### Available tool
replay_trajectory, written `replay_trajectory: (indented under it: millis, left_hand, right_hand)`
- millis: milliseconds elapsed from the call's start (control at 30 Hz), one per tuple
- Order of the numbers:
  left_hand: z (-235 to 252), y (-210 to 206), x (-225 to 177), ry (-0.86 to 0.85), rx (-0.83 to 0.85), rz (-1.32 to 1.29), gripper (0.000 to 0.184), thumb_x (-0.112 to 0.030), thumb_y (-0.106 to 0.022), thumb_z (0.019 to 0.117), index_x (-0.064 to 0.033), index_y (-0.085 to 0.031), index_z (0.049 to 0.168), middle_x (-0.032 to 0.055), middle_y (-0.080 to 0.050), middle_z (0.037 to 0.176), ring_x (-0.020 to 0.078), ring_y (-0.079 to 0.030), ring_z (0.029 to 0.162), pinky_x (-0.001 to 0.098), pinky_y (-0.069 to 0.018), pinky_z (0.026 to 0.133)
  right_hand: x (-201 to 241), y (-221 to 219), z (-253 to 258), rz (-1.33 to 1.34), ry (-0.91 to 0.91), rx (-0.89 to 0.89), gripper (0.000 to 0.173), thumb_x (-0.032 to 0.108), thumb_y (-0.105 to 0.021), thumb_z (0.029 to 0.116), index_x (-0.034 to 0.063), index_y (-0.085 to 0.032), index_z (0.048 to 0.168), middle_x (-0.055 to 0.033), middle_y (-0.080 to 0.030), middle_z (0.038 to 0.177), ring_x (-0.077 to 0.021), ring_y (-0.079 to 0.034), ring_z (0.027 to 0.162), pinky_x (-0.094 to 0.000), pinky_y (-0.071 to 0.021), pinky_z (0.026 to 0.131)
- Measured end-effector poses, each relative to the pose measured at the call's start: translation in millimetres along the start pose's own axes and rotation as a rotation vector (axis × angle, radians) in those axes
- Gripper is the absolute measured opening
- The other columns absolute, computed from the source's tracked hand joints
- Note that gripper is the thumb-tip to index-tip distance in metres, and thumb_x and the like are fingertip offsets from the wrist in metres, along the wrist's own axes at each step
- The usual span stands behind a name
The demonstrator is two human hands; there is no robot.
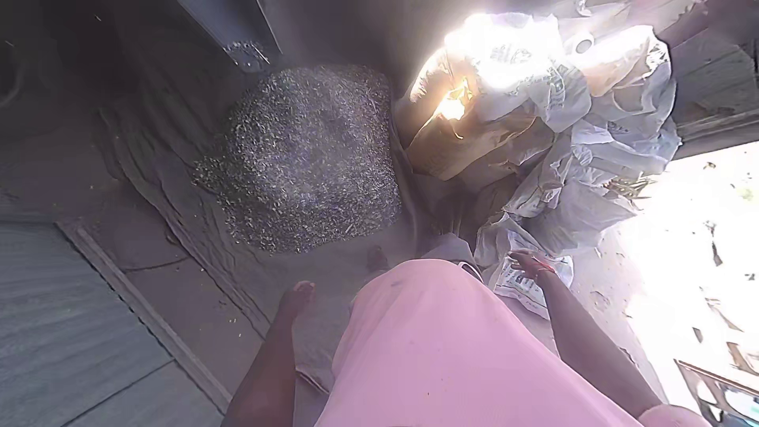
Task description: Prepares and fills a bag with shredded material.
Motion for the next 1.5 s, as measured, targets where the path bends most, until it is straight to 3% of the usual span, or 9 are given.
replay_trajectory:
  millis: [233, 400, 467, 600, 867, 1033, 1267, 1400, 1500]
  left_hand:
    - [11, 11, -122, -0.368, 0.051, 0.275, 0.042, -0.027, -0.056, 0.1078, -0.0068, -0.055, 0.145, 0.0216, -0.065, 0.132, 0.0328, -0.068, 0.117, 0.0509, -0.0509, 0.104]
    - [-19, 77, -104, -0.27, -0.222, 0.03, 0.041, -0.028, -0.054, 0.1086, -0.0079, -0.054, 0.145, 0.0182, -0.067, 0.13, 0.0287, -0.07, 0.11, 0.0487, -0.0555, 0.094]
    - [-24, 74, -90, -0.179, -0.279, -0.051, 0.041, -0.029, -0.055, 0.1087, -0.0065, -0.055, 0.143, 0.0199, -0.067, 0.129, 0.0309, -0.07, 0.108, 0.0509, -0.055, 0.091]
    - [-34, -2, -91, -0.032, -0.125, 0.079, 0.042, -0.027, -0.056, 0.1078, -0.0072, -0.054, 0.145, 0.0199, -0.065, 0.134, 0.0339, -0.066, 0.118, 0.0538, -0.0519, 0.097]
    - [-88, -142, -247, -0.249, -0.065, 0.251, 0.046, -0.029, -0.058, 0.1069, -0.0075, -0.052, 0.147, 0.0199, -0.063, 0.136, 0.0301, -0.068, 0.117, 0.0473, -0.0547, 0.1]
    - [-125, -194, -292, -0.322, -0.111, 0.346, 0.046, -0.029, -0.058, 0.1063, -0.0066, -0.054, 0.146, 0.0207, -0.067, 0.129, 0.0295, -0.069, 0.114, 0.047, -0.053, 0.103]
    - [-141, -238, -239, -0.106, -0.115, 0.23, 0.045, -0.029, -0.058, 0.1069, -0.007, -0.054, 0.146, 0.0196, -0.065, 0.135, 0.031, -0.068, 0.115, 0.0486, -0.0537, 0.101]
    - [-138, -256, -186, 0.074, -0.056, 0.224, 0.044, -0.03, -0.059, 0.1063, -0.0087, -0.055, 0.145, 0.0188, -0.065, 0.134, 0.0325, -0.067, 0.115, 0.0509, -0.053, 0.097]
    - [-143, -267, -186, 0.093, -0.065, 0.136, 0.043, -0.029, -0.058, 0.1073, -0.0074, -0.055, 0.145, 0.0194, -0.065, 0.133, 0.0328, -0.066, 0.116, 0.0504, -0.0526, 0.097]
  right_hand:
    - [-121, 28, -3, -0.205, -0.281, 0.033, 0.041, 0.031, -0.057, 0.1052, 0.0046, -0.061, 0.136, -0.0216, -0.062, 0.135, -0.0364, -0.063, 0.12, -0.0569, -0.0515, 0.095]
    - [-112, 52, 29, -0.198, -0.298, 0.007, 0.041, 0.031, -0.059, 0.1038, 0.0048, -0.062, 0.135, -0.0218, -0.064, 0.132, -0.0361, -0.065, 0.118, -0.0562, -0.0525, 0.095]
    - [-89, 63, 50, -0.166, -0.234, -0.012, 0.038, 0.033, -0.06, 0.1039, 0.0059, -0.065, 0.131, -0.0209, -0.065, 0.13, -0.0355, -0.065, 0.116, -0.0569, -0.0523, 0.096]
    - [-62, 85, 88, -0.14, -0.205, -0.01, 0.04, 0.038, -0.059, 0.1024, 0.0112, -0.066, 0.131, -0.0156, -0.066, 0.13, -0.0312, -0.065, 0.115, -0.0546, -0.0525, 0.092]
    - [-120, 129, 212, -0.172, -0.188, 0.093, 0.038, 0.033, -0.057, 0.1052, 0.0045, -0.067, 0.129, -0.0211, -0.066, 0.131, -0.0354, -0.064, 0.121, -0.0575, -0.0504, 0.1]
    - [-140, 182, 250, -0.112, -0.24, 0.141, 0.042, 0.035, -0.056, 0.1059, 0.0038, -0.064, 0.133, -0.0216, -0.065, 0.132, -0.0357, -0.066, 0.119, -0.0557, -0.052, 0.098]
    - [-52, 241, 283, -0.083, -0.08, 0.08, 0.04, 0.032, -0.057, 0.1056, 0.004, -0.064, 0.132, -0.0206, -0.067, 0.127, -0.0346, -0.066, 0.114, -0.0559, -0.0517, 0.095]
    - [2, 229, 294, -0.022, 0.015, 0.094, 0.035, 0.029, -0.058, 0.1049, 0.0066, -0.066, 0.131, -0.0194, -0.068, 0.126, -0.0322, -0.067, 0.109, -0.053, -0.0516, 0.092]
    - [20, 209, 290, -0.056, 0.043, 0.153, 0.032, 0.027, -0.059, 0.1053, 0.0085, -0.067, 0.131, -0.0186, -0.069, 0.123, -0.0308, -0.068, 0.106, -0.0516, -0.053, 0.087]
Point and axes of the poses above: each hand's wrist, its own z-axis towards the middle knuckle, its own y-axis out of the back of the hand, x = y × z, the point moved 6 cm from there along z, towards the middle knuckle
